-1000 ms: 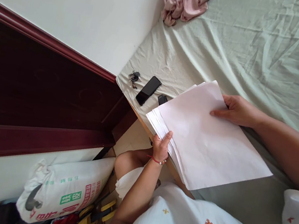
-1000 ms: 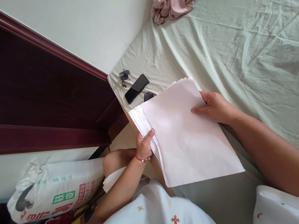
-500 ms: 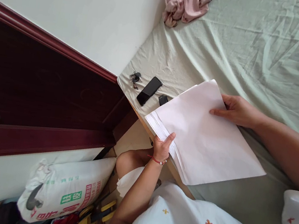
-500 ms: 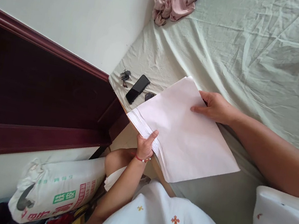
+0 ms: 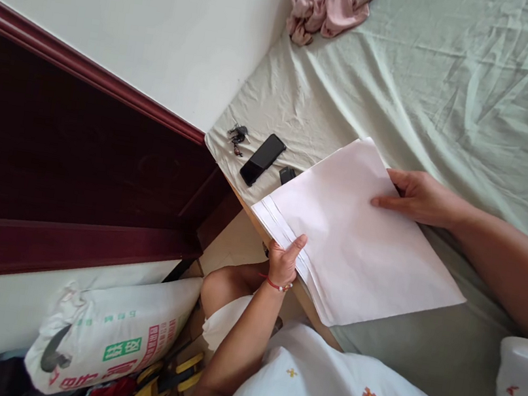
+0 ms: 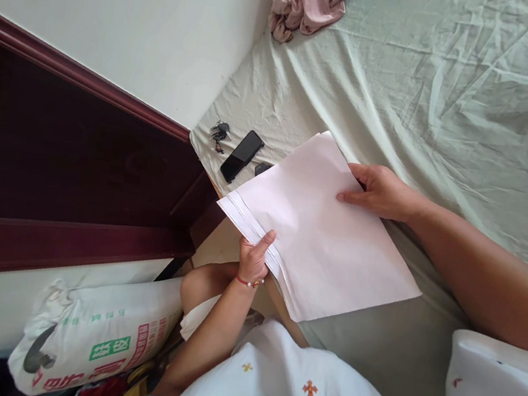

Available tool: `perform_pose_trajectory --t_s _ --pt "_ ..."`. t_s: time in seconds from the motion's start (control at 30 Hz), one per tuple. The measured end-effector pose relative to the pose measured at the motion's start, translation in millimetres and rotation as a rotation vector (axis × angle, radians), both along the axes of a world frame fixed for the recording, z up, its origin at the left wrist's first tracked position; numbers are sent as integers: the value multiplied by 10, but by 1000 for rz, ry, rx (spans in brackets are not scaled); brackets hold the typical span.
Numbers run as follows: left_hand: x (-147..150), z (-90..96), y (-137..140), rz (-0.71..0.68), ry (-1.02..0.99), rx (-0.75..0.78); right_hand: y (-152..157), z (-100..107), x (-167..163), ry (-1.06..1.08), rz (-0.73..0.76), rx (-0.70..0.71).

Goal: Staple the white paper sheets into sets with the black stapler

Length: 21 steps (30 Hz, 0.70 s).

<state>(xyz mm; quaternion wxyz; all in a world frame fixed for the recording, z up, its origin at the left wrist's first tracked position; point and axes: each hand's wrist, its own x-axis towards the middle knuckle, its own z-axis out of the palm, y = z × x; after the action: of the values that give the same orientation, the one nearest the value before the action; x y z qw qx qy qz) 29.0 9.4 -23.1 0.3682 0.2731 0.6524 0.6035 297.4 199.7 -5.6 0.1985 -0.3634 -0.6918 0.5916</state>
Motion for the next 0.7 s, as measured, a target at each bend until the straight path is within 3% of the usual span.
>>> perform_pose_trajectory --t_s 0.2,0.33,0.47,0.6,0.7 --pt "-50 -46 -56 -121 42 -44 -35 76 -19 10 28 -100" --pt "-46 -57 -52 -128 69 -46 -56 115 -39 2 15 -149" --pt "-7 -24 -25 -82 23 -32 -42 98 -43 23 24 -94" --pt "15 50 12 43 -93 -30 -11 59 -22 8 63 30" --pt "-37 116 32 138 -136 -23 2 48 -7 4 107 29"
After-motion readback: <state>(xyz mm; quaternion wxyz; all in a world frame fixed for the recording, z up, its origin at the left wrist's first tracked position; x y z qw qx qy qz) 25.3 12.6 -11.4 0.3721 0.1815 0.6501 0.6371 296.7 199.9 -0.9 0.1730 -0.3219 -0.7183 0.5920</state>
